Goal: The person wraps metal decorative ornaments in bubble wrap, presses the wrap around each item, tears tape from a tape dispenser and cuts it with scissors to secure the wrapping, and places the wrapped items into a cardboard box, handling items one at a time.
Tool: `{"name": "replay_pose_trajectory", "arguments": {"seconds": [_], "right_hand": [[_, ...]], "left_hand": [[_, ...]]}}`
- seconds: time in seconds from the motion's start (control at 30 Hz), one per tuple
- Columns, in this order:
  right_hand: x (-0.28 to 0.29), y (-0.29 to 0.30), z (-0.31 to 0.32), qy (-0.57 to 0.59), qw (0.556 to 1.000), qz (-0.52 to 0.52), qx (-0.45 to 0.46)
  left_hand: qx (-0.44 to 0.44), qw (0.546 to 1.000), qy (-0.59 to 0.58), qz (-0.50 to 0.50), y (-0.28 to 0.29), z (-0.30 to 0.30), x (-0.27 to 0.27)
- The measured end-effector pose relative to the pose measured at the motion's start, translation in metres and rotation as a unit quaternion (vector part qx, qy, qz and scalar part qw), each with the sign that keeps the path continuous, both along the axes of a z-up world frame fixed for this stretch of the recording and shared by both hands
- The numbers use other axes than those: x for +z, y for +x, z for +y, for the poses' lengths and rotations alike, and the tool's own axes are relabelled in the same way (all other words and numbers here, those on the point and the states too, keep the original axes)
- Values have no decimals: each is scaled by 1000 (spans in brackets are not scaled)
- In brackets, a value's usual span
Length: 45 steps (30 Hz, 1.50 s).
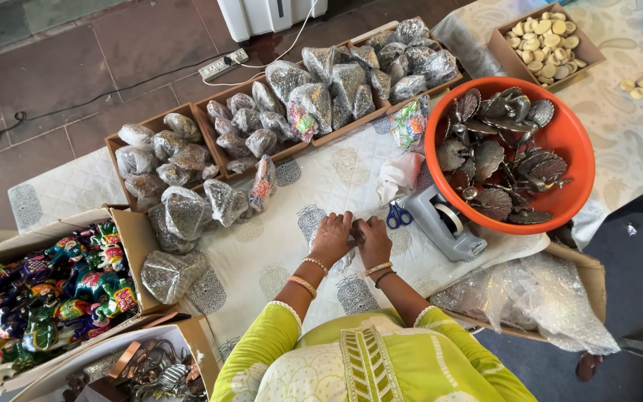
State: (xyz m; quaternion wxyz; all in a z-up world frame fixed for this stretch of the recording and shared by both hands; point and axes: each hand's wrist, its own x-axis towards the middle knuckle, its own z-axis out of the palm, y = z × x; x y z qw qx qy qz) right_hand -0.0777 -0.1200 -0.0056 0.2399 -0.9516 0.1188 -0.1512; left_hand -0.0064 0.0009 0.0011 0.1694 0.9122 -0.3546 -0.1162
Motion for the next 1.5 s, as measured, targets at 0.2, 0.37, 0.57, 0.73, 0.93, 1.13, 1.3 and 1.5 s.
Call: {"name": "replay_pose_trajectory", "arguments": {"seconds": [0.2,0.37,0.57,0.73,0.93,1.13,1.3,1.5], "right_hand": [[7,8,-9,-19,998,-29,44],[8,10,-20,-46,992,-31,111],[31,21,-27,-124,972,37,195],[33,29,-28,-174,955,100,217],[32,36,-25,-209,941,120,239],[32,35,-24,-210,937,99,261],[22,33,-28,-169,945,60,272],[3,30,-36,-116,958,75,251]], "left_hand": [[3,1000,-5,15,0,1,1],[4,1000,-15,-1,-2,1,0],[7,1000,-18,22,0,0,2],[6,1000,1,28,-2,0,5],[11,999,-20,28,-1,1,3],[15,999,-29,31,1,0,3],[18,999,-37,27,1,1,2],[26,998,-12,52,3,0,3]]}}
